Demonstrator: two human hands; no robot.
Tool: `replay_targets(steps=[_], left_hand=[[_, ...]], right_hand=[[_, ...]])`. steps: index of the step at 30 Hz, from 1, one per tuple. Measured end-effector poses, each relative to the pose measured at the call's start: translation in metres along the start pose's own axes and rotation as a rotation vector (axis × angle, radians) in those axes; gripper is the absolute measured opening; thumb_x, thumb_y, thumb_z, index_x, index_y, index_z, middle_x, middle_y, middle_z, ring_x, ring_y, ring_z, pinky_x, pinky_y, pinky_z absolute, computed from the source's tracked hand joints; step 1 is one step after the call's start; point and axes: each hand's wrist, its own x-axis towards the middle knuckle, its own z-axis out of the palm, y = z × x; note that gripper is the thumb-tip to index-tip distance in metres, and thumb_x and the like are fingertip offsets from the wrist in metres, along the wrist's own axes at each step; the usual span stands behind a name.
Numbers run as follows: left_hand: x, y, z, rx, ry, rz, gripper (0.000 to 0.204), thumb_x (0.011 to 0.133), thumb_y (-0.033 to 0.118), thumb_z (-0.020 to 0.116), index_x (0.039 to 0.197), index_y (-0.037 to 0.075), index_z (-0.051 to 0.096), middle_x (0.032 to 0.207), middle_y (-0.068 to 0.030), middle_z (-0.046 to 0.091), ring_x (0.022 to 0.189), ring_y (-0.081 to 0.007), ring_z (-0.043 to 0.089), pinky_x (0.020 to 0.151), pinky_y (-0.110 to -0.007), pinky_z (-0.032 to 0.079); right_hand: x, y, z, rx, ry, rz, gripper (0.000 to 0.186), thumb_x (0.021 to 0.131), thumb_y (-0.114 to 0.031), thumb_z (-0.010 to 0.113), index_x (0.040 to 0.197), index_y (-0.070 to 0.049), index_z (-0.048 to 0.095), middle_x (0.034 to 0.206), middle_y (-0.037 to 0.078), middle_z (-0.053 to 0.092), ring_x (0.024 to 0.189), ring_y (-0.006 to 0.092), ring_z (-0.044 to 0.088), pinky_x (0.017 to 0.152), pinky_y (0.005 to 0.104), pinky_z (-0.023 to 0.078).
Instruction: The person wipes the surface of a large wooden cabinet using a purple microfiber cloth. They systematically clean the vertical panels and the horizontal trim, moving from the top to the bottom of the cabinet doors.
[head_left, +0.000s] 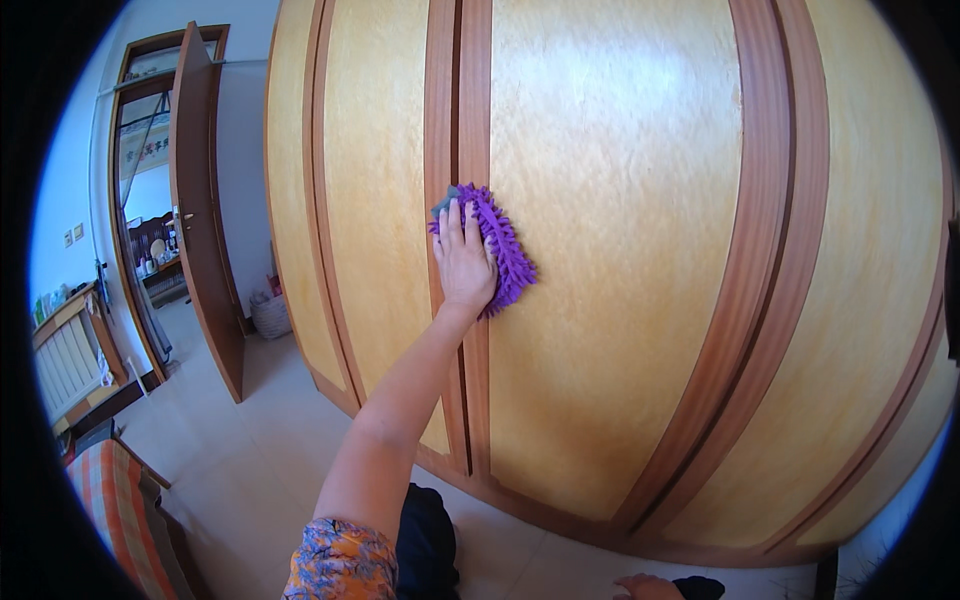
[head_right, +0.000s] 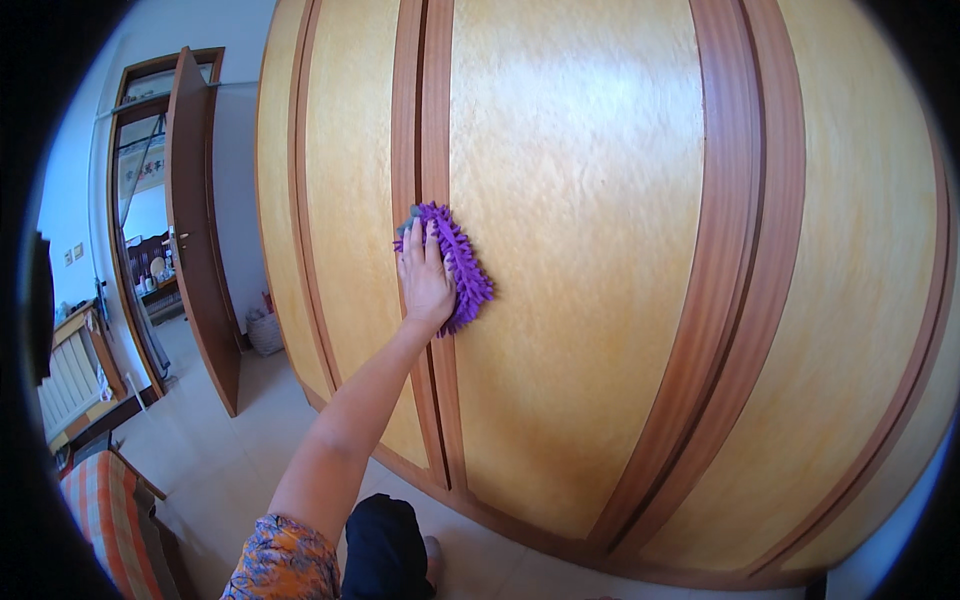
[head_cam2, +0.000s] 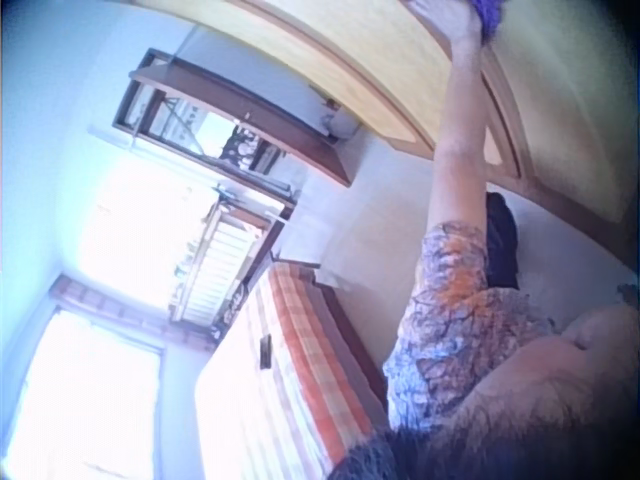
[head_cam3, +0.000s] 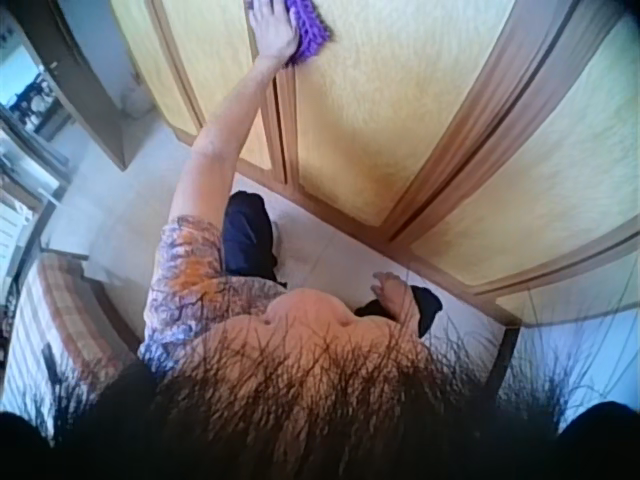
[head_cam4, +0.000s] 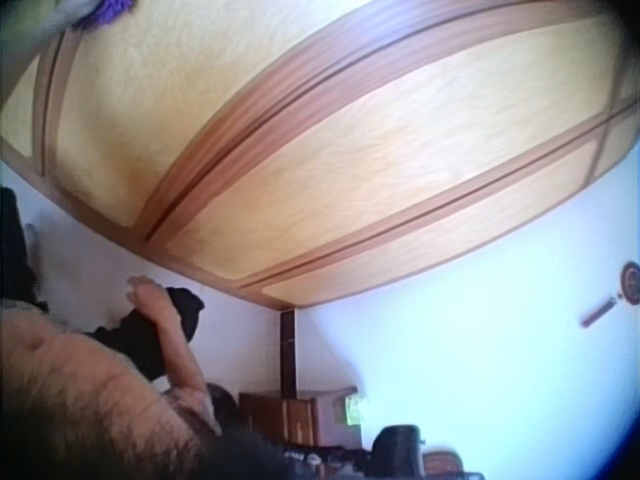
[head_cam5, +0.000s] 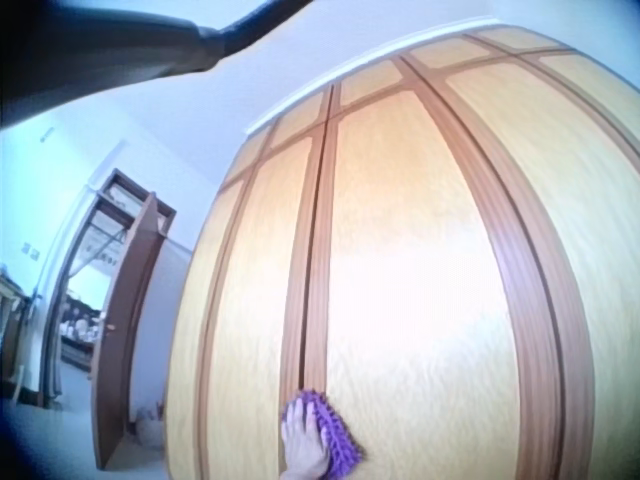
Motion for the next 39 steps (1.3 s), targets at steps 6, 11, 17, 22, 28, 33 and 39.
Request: replay_targets(steps=[6, 11, 17, 22, 28, 33, 39], left_hand=[[-0.092, -0.023, 0.017, -0.084, 0.004, 0.016, 0.062, 0.101, 0.027, 0.046, 0.153, -0.003, 0.030, 0.160, -0.0286, 0.024, 0.148, -0.0467, 0.023, 0.119, -0.058, 0.022], [-0.201, -0.048, 0.015, -0.100, -0.155, -0.015, 0.064, 0.101, 0.028, 0.044, 0.150, -0.010, 0.030, 0.157, -0.0331, 0.025, 0.146, -0.0506, 0.023, 0.119, -0.059, 0.021], [-0.142, -0.037, 0.006, -0.214, -0.091, -0.088, 0.066, 0.098, 0.022, 0.050, 0.154, -0.004, 0.025, 0.159, -0.0310, 0.023, 0.147, -0.0489, 0.022, 0.120, -0.057, 0.018], [-0.073, -0.023, 0.007, -0.261, 0.009, -0.192, 0.065, 0.098, 0.019, 0.053, 0.155, 0.002, 0.027, 0.161, -0.0261, 0.021, 0.149, -0.0446, 0.020, 0.121, -0.056, 0.017], [-0.177, -0.021, 0.014, -0.249, -0.089, -0.086, 0.065, 0.097, 0.018, 0.052, 0.152, -0.007, 0.027, 0.160, -0.0309, 0.021, 0.149, -0.0494, 0.017, 0.120, -0.058, 0.016], [-0.256, -0.022, -0.001, -0.394, -0.241, -0.241, 0.050, 0.087, 0.004, 0.062, 0.135, 0.000, 0.048, 0.143, -0.0247, 0.041, 0.131, -0.0444, 0.040, 0.113, -0.050, 0.031], [-0.288, 0.008, -0.017, -1.266, -0.377, -0.909, 0.030, 0.096, -0.008, 0.052, 0.124, 0.003, 0.055, 0.113, -0.0062, 0.059, 0.105, -0.0154, 0.058, 0.096, -0.031, 0.047]], right_hand=[[-0.006, 0.005, 0.010, 0.017, 0.093, 0.023, 0.039, 0.089, -0.023, 0.068, 0.125, -0.008, 0.064, 0.118, 0.022, 0.067, 0.110, 0.0406, 0.063, 0.095, 0.0450, 0.052], [-0.015, -0.010, -0.002, -0.015, 0.089, 0.124, 0.039, 0.089, -0.023, 0.068, 0.124, -0.007, 0.065, 0.116, 0.022, 0.068, 0.109, 0.0400, 0.064, 0.096, 0.0437, 0.052], [0.005, 0.020, 0.021, 0.017, -0.053, 0.180, 0.041, 0.089, -0.026, 0.066, 0.124, -0.005, 0.065, 0.121, 0.022, 0.067, 0.112, 0.0393, 0.063, 0.098, 0.0438, 0.050], [0.022, 0.046, 0.047, -0.011, -0.032, 0.086, 0.033, 0.090, -0.026, 0.062, 0.115, -0.005, 0.066, 0.115, 0.020, 0.067, 0.105, 0.0353, 0.063, 0.092, 0.0437, 0.051], [0.038, 0.054, 0.066, -0.015, -0.040, 0.071, 0.033, 0.091, -0.026, 0.062, 0.116, -0.005, 0.065, 0.115, 0.020, 0.066, 0.107, 0.0357, 0.062, 0.093, 0.0435, 0.050], [0.054, 0.022, 0.033, 0.043, -0.143, 0.070, 0.041, 0.091, -0.025, 0.063, 0.128, -0.006, 0.062, 0.122, 0.023, 0.065, 0.114, 0.0402, 0.061, 0.099, 0.0452, 0.049], [0.110, -0.024, 0.001, 0.721, 0.268, -0.061, 0.046, 0.098, -0.012, 0.064, 0.142, -0.005, 0.051, 0.127, 0.013, 0.064, 0.111, 0.0227, 0.065, 0.095, 0.0347, 0.052]])
